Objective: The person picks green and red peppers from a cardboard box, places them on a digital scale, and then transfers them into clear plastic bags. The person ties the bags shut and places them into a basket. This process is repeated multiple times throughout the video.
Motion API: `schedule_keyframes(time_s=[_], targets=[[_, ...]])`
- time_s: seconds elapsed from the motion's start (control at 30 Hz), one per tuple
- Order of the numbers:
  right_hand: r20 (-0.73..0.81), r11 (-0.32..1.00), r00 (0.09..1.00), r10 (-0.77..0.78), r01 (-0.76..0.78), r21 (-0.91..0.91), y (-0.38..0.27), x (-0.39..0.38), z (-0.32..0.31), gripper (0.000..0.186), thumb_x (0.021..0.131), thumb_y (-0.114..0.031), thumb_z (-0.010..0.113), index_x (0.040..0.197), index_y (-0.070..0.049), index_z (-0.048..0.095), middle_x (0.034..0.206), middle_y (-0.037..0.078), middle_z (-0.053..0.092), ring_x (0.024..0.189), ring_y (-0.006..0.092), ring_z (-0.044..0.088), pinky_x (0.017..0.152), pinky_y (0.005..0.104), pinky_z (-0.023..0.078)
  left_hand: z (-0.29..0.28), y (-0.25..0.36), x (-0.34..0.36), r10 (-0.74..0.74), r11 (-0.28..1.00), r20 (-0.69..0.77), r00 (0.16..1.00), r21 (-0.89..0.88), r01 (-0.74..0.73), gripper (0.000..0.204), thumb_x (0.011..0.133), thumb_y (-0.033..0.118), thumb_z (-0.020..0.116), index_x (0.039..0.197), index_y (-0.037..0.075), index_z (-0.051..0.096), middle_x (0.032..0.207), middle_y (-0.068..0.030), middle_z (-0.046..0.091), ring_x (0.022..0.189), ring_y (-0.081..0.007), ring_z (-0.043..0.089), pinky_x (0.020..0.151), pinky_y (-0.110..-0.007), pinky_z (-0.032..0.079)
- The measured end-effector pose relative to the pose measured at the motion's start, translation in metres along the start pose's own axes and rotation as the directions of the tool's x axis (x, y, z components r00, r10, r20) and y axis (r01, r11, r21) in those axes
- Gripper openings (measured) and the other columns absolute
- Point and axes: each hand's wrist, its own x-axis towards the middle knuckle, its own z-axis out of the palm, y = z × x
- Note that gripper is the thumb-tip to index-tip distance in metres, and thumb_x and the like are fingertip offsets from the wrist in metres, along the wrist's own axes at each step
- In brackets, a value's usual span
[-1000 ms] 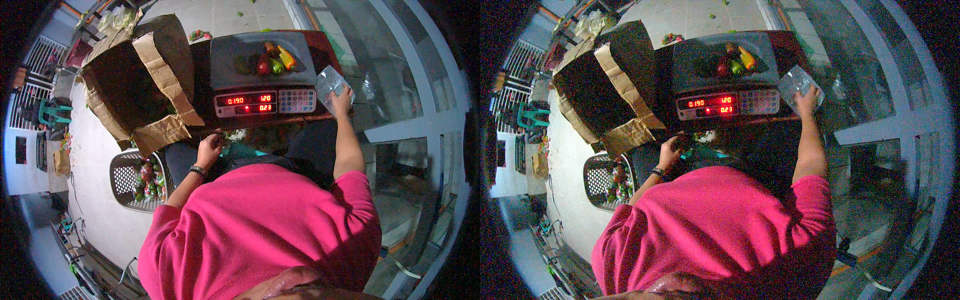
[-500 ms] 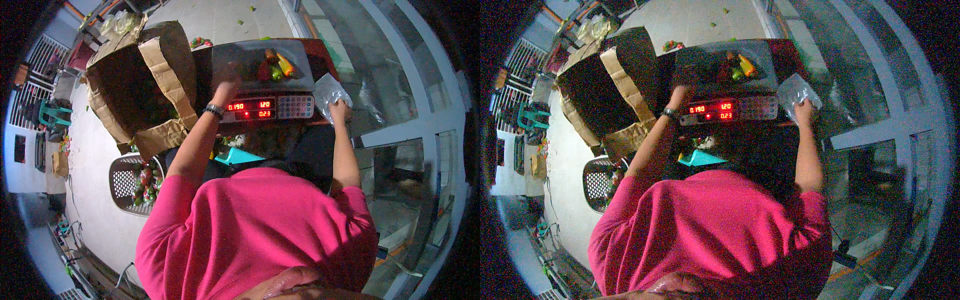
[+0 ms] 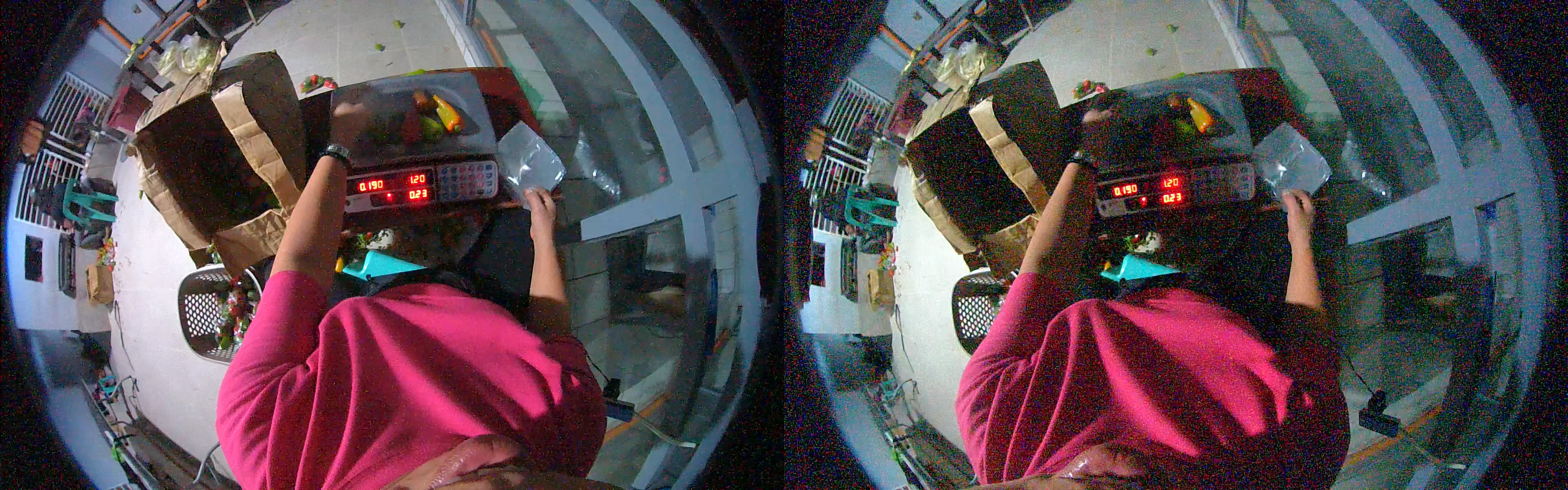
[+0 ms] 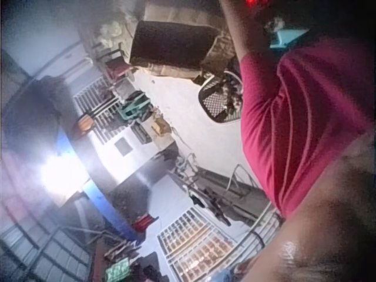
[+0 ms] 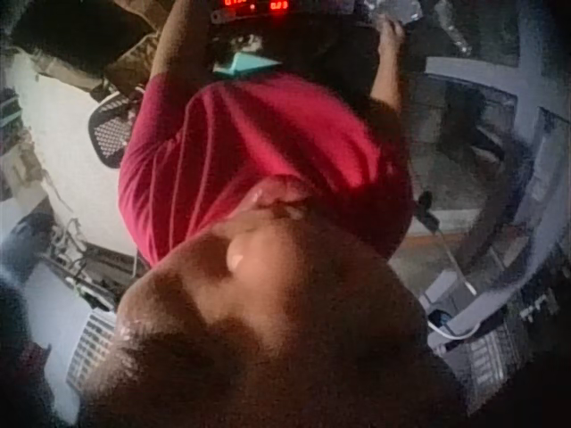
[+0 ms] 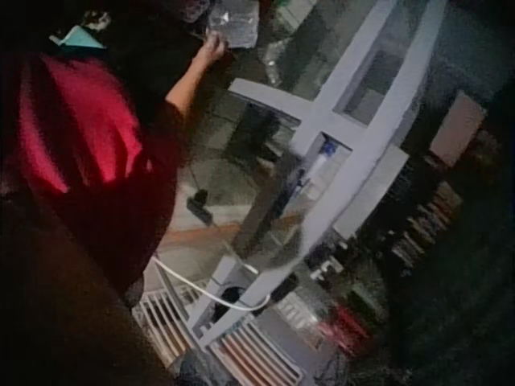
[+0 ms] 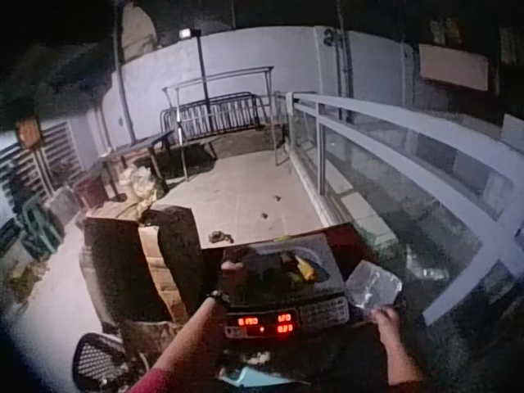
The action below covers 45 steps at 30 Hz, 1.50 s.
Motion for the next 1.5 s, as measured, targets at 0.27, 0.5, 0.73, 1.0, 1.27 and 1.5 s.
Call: schedule_keyframes(time_s=[0.27,0.5,0.73,1.0,1.27,1.5], targets=[[-0.07,0.995,0.995,0.067,-0.062,0.072,0.001,0.004,0.004,0.02,0.071,-0.013,0.061,0.086,-0.002,0.054,0.084,0.003,0.054,0.078,0.0124,0.05,0.071,0.0246,0.038,0.003,-0.004,0.002,0.168,0.986,0.148,0.975,-0.042,-0.163,0.032,0.067,0.021,0.059,0.096,0.009,0.055,0.096,-0.0167,0.053,0.09,-0.0309,0.051,0.075,-0.038,0.043],[-0.077,0.999,0.997,0.023,-0.022,0.025,0.011,0.01,-0.001,0.012,0.074,-0.01,0.058,0.084,-0.005,0.054,0.081,0.0,0.053,0.077,0.011,0.05,0.068,0.0241,0.039,-0.117,0.046,-0.073,0.133,0.952,-0.554,0.822,-0.158,-0.261,0.026,0.065,0.007,0.06,0.09,0.006,0.055,0.099,-0.0175,0.05,0.093,-0.0305,0.049,0.078,-0.035,0.041],[0.038,0.99,0.998,0.052,-0.056,0.129,0.002,0.009,0.007,0.009,0.076,-0.01,0.057,0.083,-0.007,0.052,0.08,-0.002,0.051,0.072,0.009,0.048,0.065,0.024,0.041,-0.185,-0.104,-0.148,-0.077,0.996,-0.705,0.705,-0.026,0.084,0.04,0.068,0.006,0.058,0.105,0.004,0.045,0.111,-0.0173,0.038,0.099,-0.0286,0.043,0.081,-0.037,0.041],[-0.152,0.985,0.988,0.04,-0.013,0.173,-0.021,-0.011,0.019,0.015,0.076,-0.016,0.056,0.087,-0.006,0.055,0.077,-0.001,0.052,0.065,0.0105,0.047,0.06,0.0248,0.039,-0.128,-0.143,-0.194,-0.578,0.738,-0.565,0.588,-0.055,0.672,0.059,0.067,0.034,0.064,0.117,0.013,0.041,0.127,-0.0214,0.024,0.115,-0.0362,0.023,0.092,-0.045,0.027],[-0.018,0.831,0.982,-0.189,0.15,-0.536,-0.036,-0.034,0.031,0.024,0.077,-0.019,0.059,0.084,0.003,0.054,0.078,0.003,0.055,0.07,0.0087,0.047,0.063,0.0229,0.037,-0.161,-0.062,-0.205,-0.12,0.993,-0.767,0.631,-0.083,0.087,0.037,0.068,0.009,0.061,0.104,0.005,0.049,0.116,-0.015,0.04,0.107,-0.0279,0.036,0.089,-0.036,0.03],[-0.029,0.921,0.985,-0.172,0.15,-0.361,-0.037,-0.052,0.046,0.022,0.08,-0.02,0.052,0.075,0.001,0.053,0.067,0.0,0.05,0.059,0.0079,0.042,0.054,0.0239,0.035,-0.11,0.081,-0.192,0.074,0.669,0.023,0.997,-0.743,-0.033,0.025,0.072,0.006,0.058,0.096,0.0,0.053,0.087,-0.0099,0.054,0.081,-0.0174,0.054,0.07,-0.029,0.043]])
